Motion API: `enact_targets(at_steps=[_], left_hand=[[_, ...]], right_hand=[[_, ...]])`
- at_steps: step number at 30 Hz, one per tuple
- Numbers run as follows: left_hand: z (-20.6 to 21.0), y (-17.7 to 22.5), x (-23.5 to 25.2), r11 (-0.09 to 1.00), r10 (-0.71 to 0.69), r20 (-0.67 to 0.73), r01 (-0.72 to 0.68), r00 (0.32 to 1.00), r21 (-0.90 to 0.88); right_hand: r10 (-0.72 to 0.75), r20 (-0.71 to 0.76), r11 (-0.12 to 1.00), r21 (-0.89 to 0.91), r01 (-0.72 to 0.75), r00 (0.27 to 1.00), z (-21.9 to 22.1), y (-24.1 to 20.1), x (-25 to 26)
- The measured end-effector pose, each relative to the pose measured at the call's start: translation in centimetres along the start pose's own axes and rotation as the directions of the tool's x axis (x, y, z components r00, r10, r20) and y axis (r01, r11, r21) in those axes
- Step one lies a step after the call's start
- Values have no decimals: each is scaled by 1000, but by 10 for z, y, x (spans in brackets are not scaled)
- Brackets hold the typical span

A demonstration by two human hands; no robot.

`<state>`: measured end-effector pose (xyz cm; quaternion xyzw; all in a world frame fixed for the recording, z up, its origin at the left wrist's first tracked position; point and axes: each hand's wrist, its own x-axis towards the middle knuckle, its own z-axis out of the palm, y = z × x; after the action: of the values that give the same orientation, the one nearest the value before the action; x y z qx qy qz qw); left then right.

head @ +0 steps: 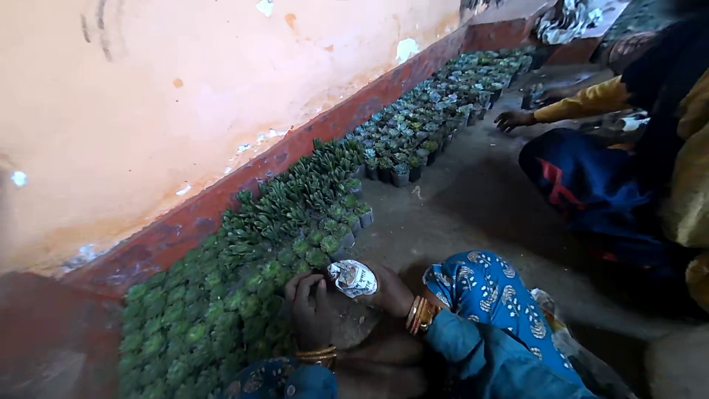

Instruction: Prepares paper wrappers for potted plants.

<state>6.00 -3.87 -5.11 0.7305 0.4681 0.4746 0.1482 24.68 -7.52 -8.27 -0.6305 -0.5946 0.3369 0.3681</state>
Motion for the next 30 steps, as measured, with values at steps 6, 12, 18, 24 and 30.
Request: enact_targets(at_steps=[6,12,18,24,30], left_hand=[[-3,1,1,990,13,17,-15,1000,140],[-3,4,0,986,-80,20,76,997,147],[-9,0,4,976,6,104,-29,995,217],[-23,-6,10,954,220,85,-233,972,192],[-69,-14,27,994,-66,-28,63,997,-94]], right_hand=[[31,9,987,-160,-30,999,5,-9,-2],[-1,-70,970,-244,-16,998,11,-10,-6],[-100,-53,973,-214,86,994,12,-1,-6],[-78,68,980,-175,89,995,-3,-5,-1],[147,-85,989,-1,-147,986,-21,13,8]])
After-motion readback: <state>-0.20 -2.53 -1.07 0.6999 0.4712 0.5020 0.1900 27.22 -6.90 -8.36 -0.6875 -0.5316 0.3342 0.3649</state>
